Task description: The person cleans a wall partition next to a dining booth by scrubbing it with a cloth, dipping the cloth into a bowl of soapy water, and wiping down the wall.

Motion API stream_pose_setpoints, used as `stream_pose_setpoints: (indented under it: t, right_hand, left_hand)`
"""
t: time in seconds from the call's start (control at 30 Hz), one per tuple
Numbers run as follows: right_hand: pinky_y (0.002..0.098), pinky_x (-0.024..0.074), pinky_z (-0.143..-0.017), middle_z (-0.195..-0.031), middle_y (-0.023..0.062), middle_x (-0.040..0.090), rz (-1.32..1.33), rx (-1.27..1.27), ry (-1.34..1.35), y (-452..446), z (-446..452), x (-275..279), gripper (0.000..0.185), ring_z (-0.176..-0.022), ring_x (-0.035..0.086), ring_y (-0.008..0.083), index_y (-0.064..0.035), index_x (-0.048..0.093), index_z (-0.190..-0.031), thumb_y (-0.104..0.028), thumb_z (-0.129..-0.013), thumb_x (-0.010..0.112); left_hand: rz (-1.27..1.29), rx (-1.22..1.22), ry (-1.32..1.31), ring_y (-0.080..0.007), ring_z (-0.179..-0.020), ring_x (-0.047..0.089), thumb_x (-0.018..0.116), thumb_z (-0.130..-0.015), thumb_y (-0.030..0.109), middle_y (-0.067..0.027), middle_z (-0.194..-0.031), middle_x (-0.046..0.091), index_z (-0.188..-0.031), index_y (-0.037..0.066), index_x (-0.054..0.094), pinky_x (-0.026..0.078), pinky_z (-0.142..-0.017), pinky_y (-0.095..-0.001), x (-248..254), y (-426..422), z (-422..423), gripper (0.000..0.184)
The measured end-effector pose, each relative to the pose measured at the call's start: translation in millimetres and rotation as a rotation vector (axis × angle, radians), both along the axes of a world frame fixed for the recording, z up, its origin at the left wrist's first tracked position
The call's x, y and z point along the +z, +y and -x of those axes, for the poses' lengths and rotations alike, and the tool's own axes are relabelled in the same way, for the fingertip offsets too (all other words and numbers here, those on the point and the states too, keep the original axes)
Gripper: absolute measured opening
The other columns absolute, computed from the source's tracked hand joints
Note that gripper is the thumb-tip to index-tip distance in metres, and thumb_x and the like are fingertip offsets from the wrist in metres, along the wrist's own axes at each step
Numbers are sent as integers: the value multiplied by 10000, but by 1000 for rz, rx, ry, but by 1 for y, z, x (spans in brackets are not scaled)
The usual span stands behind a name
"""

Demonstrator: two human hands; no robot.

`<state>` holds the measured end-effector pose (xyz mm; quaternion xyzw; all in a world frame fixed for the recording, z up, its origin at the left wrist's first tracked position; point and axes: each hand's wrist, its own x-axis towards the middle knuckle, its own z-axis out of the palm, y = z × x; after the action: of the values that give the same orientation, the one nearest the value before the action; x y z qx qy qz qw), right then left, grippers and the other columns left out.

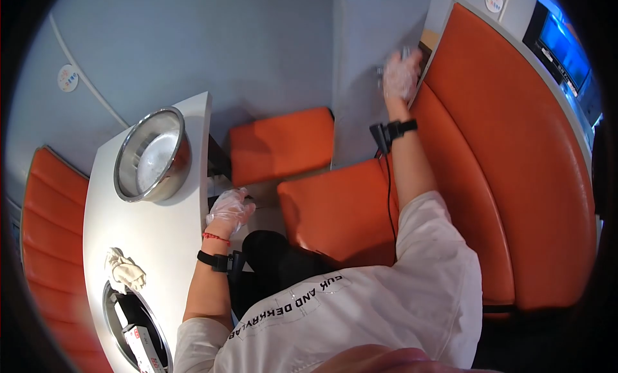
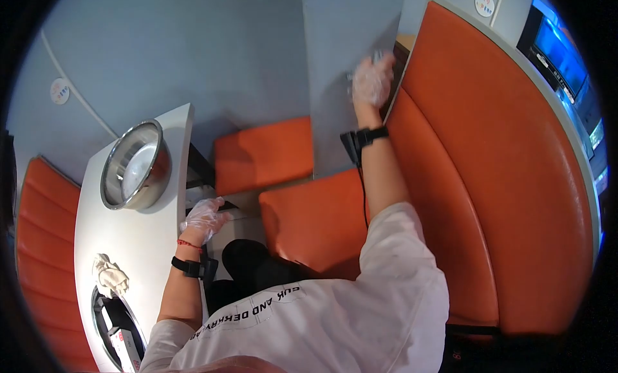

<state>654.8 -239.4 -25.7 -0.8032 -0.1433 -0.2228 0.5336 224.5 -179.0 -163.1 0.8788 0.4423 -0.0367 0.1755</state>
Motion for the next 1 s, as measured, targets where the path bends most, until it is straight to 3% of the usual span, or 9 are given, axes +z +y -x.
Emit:
stream_pose_setpoints:
  t: [0.13,0.23,0.33,0.43,0.53,0.6,0.73,0.87,1.0]
  right_hand:
    - [504,554,-898,-1165,235,658,-73,87,-429,13,17,71,310,-1039,667,438,-68,561,-1193,-253,-944,581]
    - [441,520,-911,-1218,176,644,-239,78,-574,22,4,46,276,-1050,628,406,-71,647,-1170,-57,-910,554]
    - [492,548,-907,-1182,200,659,-178,59,-410,16,-1,-13,274,-1042,665,427,-72,576,-1172,-215,-939,588]
    - [472,545,-907,-1177,208,654,7,-23,-133,6,2,-106,245,-1049,669,411,-74,561,-1162,-179,-941,578]
    - [494,555,-865,-1107,254,675,423,56,148,-13,-24,-211,260,-1030,686,411,-51,499,-1137,-234,-955,529]
    - [510,546,-890,-1134,288,671,399,262,431,-21,-37,-234,310,-1054,674,445,-58,512,-1173,-283,-961,539]
    - [517,549,-888,-1190,268,654,191,215,56,-15,35,-122,412,-1042,661,460,-76,532,-1267,-337,-957,603]
    - [496,566,-843,-1182,200,627,90,316,-650,4,64,-1,350,-1010,663,413,-150,592,-1267,-236,-930,631]
    - [433,508,-957,-1217,191,647,78,158,-991,29,66,46,304,-1109,608,402,-59,620,-1212,-73,-911,580]
  left_hand:
    - [-18,-13,28,-356,-1247,593,685,-910,317,-194,-1315,652,-1338,30,624,469,-1063,-400,-11,6,5,519]
    - [-28,-64,83,-365,-1241,583,652,-932,355,-198,-1298,643,-1353,40,602,464,-1060,-422,-4,4,2,528]
    - [-54,-81,49,-367,-1246,574,633,-945,358,-200,-1301,632,-1356,43,586,468,-1051,-437,-12,2,10,520]
    - [-72,-88,20,-359,-1256,569,627,-945,370,-194,-1313,628,-1344,40,596,462,-1060,-430,-15,2,5,518]
    - [-97,-113,29,-344,-1274,563,617,-952,388,-179,-1332,625,-1348,48,600,449,-1085,-420,-15,3,4,523]
    - [-127,-107,36,-335,-1273,571,632,-943,379,-171,-1346,629,-1345,48,611,450,-1092,-409,-27,13,9,521]
    - [-43,-30,0,-354,-1228,610,673,-922,324,-178,-1329,652,-1337,21,626,478,-1056,-408,-19,10,8,516]
    - [52,9,57,-343,-1280,566,654,-939,342,-164,-1362,623,-1384,55,588,458,-1081,-407,-4,5,6,533]
    - [70,-11,70,-336,-1309,542,648,-948,338,-161,-1387,603,-1400,70,574,448,-1095,-406,0,5,5,530]
